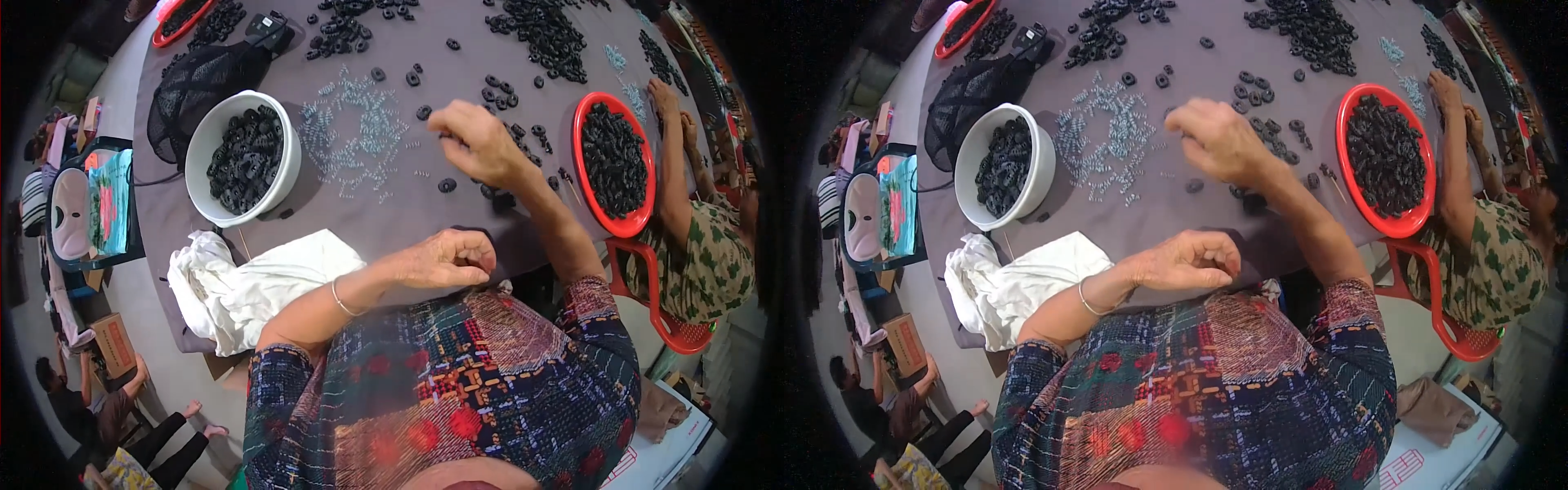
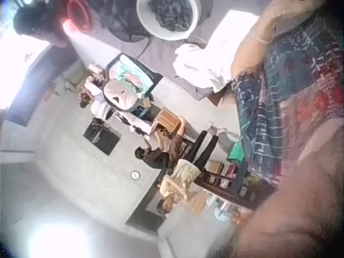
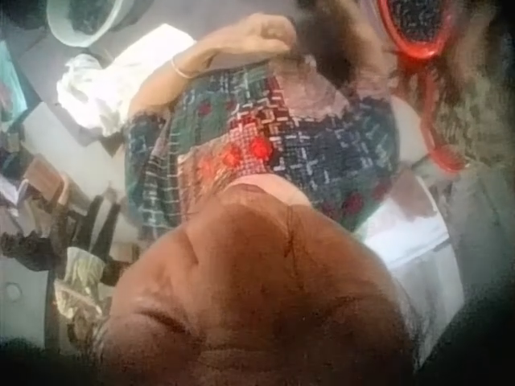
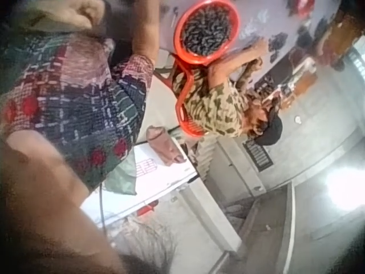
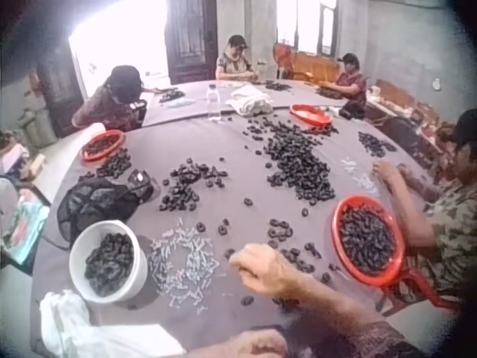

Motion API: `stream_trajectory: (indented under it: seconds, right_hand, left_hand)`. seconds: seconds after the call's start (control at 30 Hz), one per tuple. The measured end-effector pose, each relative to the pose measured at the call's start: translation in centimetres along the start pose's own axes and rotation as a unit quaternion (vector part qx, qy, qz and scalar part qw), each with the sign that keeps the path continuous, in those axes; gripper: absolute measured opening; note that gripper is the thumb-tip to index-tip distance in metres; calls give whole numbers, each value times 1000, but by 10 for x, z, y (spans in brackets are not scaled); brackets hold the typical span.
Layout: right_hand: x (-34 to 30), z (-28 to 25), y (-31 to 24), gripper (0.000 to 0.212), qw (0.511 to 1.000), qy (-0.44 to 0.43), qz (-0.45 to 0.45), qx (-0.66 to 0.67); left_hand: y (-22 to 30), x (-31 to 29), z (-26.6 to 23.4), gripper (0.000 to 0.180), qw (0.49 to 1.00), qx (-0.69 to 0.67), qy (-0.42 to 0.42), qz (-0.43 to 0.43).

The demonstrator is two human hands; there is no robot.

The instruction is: The person is sorting and inspecting small black plastic ring-like components on a work table.

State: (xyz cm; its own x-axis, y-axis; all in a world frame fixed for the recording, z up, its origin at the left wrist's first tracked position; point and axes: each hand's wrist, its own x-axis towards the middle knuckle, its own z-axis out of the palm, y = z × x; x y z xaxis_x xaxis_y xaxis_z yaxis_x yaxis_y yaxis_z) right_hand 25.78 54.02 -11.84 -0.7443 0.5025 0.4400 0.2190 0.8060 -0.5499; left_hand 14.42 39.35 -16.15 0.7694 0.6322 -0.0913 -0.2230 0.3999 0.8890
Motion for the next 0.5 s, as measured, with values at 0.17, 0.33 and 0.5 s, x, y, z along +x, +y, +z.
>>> stream_trajectory:
  seconds: [0.17, 0.33, 0.5]
  right_hand:
    - [-33, 7, -19, 27, 995, -22, -16, -92]
    - [-36, 8, -19, 27, 992, 2, -21, -124]
    - [-40, 7, -18, 24, 990, 0, -35, -140]
  left_hand:
    - [6, 0, 1, 17, 1000, 10, -8, -3]
    - [6, -1, 2, 19, 1000, 30, 0, 6]
    - [9, -2, 2, 21, 998, 54, 9, 0]
